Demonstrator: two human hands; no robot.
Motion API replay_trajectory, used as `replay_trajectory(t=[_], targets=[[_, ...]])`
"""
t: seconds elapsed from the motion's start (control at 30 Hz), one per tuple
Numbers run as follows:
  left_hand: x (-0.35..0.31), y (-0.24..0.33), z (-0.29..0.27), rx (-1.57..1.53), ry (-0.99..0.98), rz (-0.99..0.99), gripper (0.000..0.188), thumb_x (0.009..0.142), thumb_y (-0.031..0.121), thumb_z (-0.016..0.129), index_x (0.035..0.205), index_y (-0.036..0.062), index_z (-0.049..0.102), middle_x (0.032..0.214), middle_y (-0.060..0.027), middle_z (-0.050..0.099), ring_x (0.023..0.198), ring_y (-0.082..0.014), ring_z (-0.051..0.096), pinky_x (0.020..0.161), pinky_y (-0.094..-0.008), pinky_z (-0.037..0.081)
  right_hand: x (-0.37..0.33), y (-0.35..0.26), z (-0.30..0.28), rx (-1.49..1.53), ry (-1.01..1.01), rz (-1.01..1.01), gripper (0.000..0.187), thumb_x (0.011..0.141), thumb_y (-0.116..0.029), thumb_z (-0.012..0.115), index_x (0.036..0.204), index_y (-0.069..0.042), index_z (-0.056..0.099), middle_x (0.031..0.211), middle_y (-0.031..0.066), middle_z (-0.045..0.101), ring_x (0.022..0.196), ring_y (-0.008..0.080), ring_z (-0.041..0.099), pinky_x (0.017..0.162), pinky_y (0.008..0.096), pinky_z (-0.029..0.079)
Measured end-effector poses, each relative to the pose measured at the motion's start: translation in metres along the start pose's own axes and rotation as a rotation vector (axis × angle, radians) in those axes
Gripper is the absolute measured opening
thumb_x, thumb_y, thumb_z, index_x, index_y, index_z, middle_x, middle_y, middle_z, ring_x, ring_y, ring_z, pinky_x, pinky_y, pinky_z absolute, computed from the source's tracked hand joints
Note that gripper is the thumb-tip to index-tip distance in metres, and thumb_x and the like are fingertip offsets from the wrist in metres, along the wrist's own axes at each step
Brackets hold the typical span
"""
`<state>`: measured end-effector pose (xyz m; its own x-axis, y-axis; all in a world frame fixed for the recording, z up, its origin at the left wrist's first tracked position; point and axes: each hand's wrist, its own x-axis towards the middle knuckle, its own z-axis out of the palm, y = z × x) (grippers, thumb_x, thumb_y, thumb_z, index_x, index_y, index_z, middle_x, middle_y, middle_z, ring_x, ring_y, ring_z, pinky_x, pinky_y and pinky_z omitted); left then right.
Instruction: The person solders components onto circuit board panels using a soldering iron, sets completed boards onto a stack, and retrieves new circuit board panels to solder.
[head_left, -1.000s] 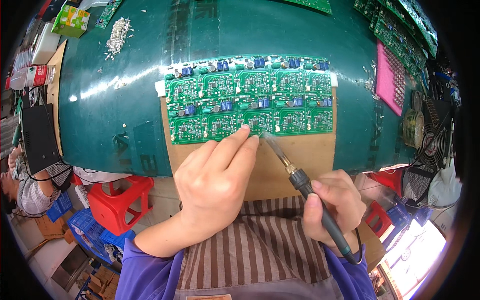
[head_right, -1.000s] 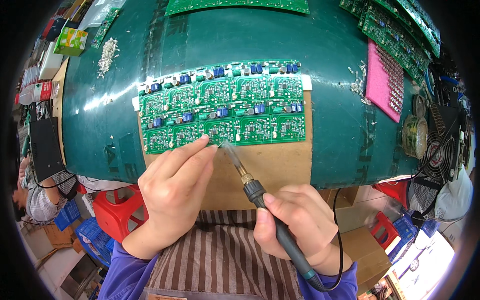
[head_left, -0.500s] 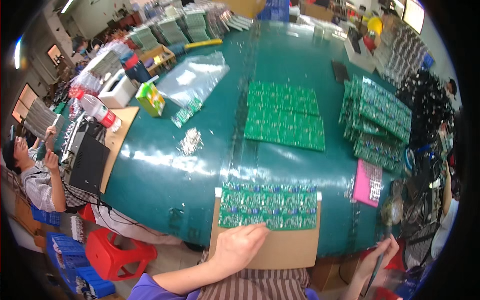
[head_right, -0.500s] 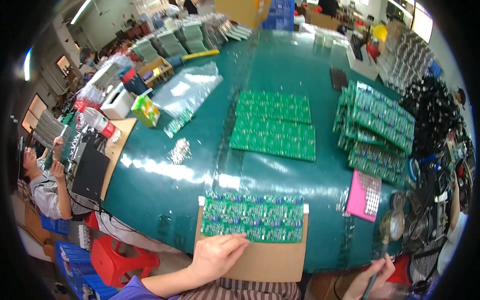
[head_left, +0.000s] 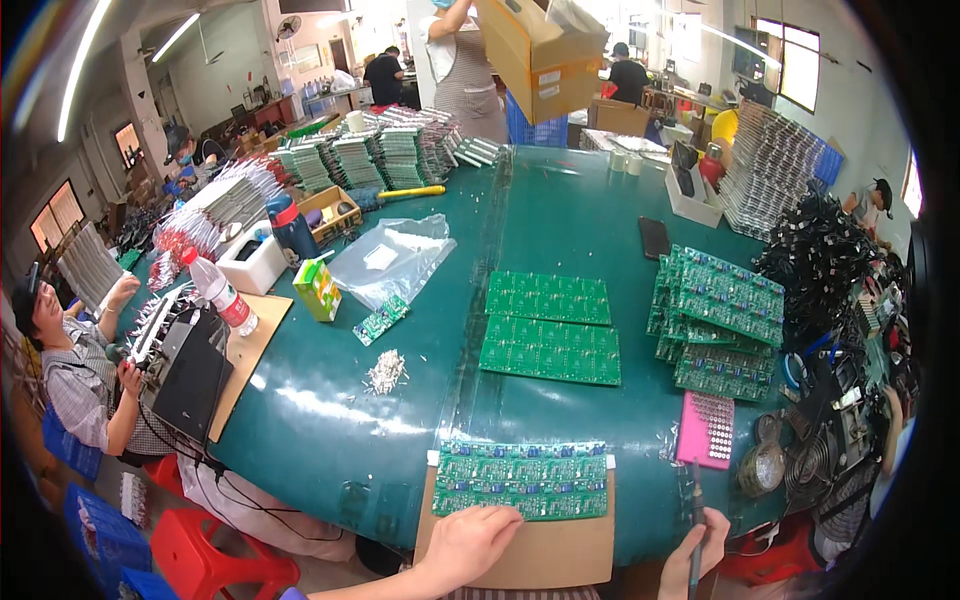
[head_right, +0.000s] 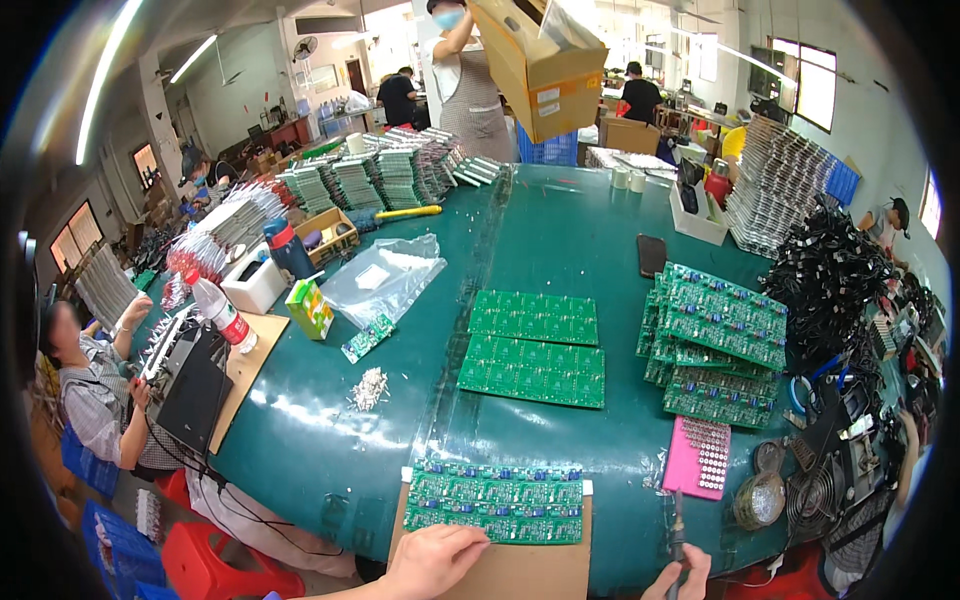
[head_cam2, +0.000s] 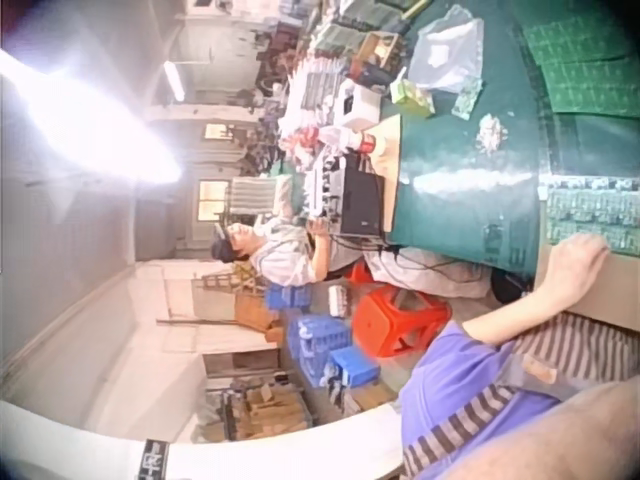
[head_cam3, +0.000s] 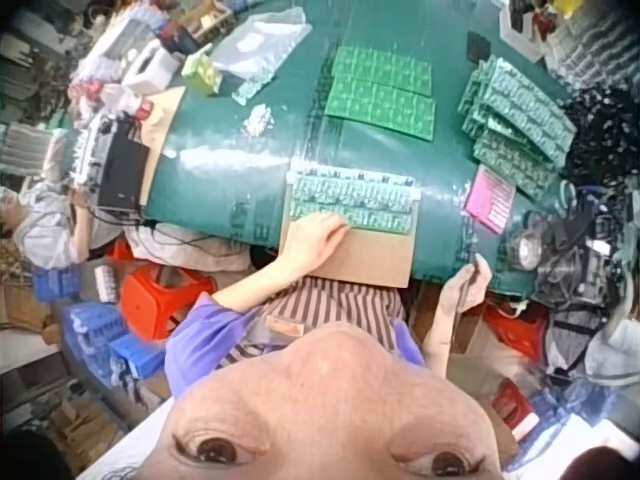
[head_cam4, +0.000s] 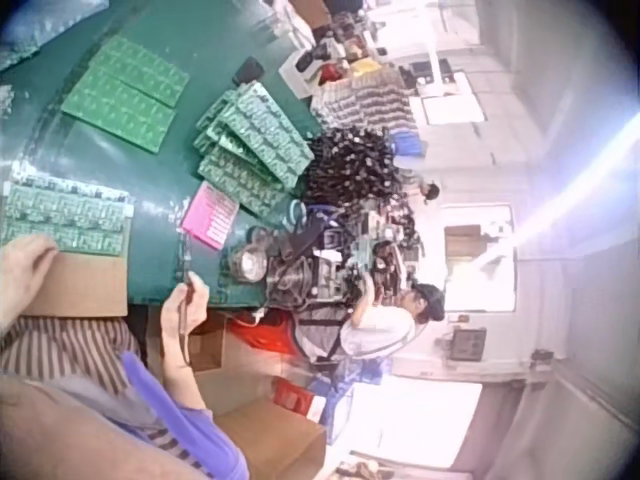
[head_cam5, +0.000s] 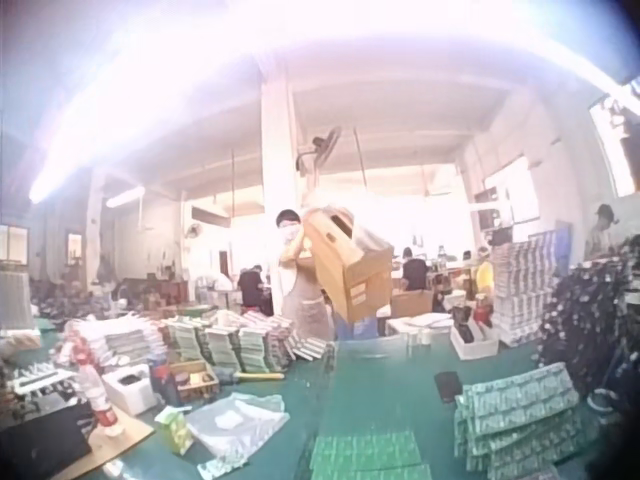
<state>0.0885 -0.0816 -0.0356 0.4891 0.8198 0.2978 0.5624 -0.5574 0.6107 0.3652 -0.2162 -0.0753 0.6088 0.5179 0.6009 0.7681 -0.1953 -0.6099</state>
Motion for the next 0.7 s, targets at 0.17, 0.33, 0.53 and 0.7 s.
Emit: replay_trajectory(t=[0.17, 0.33, 0.53, 0.7], targets=[[0.0, 0.011, -0.012, -0.021, -0.089, -0.051, 0.016, 0.085, 0.015, 0.063, 0.098, 0.0071, 0.066, 0.089, -0.0131, 0.066, 0.082, -0.0306, 0.063, 0.072, -0.0375, 0.051, 0.008, -0.041, -0.004, -0.014, 0.04, 0.01, 0.035, 0.099, -0.032, 0.05, 0.105, -0.001, 0.065, 0.097, 0.0163, 0.066, 0.083, 0.0316, 0.065, 0.076, 0.0363, 0.052], [0.0, 0.011, -0.011, -0.073, -0.001, -0.04, 0.009, 0.084, 0.017, 0.065, 0.087, 0.0076, 0.065, 0.085, -0.0108, 0.065, 0.081, -0.0302, 0.062, 0.071, -0.0392, 0.051, 0.008, -0.045, -0.005, 0.04, 0.009, -0.027, 0.033, 0.1, -0.03, 0.05, 0.107, -0.001, 0.063, 0.097, 0.016, 0.065, 0.086, 0.0315, 0.064, 0.078, 0.0374, 0.051], [0.003, 0.015, -0.014, -0.069, -0.035, -0.054, 0.01, 0.084, 0.016, 0.065, 0.087, 0.0073, 0.066, 0.084, -0.0103, 0.066, 0.082, -0.0301, 0.063, 0.072, -0.039, 0.051, 0.001, -0.045, -0.009, 0.063, -0.003, -0.009, 0.031, 0.099, -0.028, 0.05, 0.107, -0.001, 0.063, 0.096, 0.0165, 0.065, 0.086, 0.0322, 0.064, 0.078, 0.0381, 0.051], [0.001, 0.011, -0.012, -0.072, -0.028, -0.044, 0.009, 0.083, 0.017, 0.066, 0.086, 0.0077, 0.067, 0.085, -0.0102, 0.067, 0.08, -0.0304, 0.064, 0.07, -0.0393, 0.052, -0.001, -0.042, -0.007, 0.061, -0.001, -0.019, 0.028, 0.099, -0.025, 0.05, 0.107, -0.001, 0.063, 0.096, 0.0167, 0.065, 0.085, 0.0328, 0.064, 0.078, 0.0388, 0.051]])
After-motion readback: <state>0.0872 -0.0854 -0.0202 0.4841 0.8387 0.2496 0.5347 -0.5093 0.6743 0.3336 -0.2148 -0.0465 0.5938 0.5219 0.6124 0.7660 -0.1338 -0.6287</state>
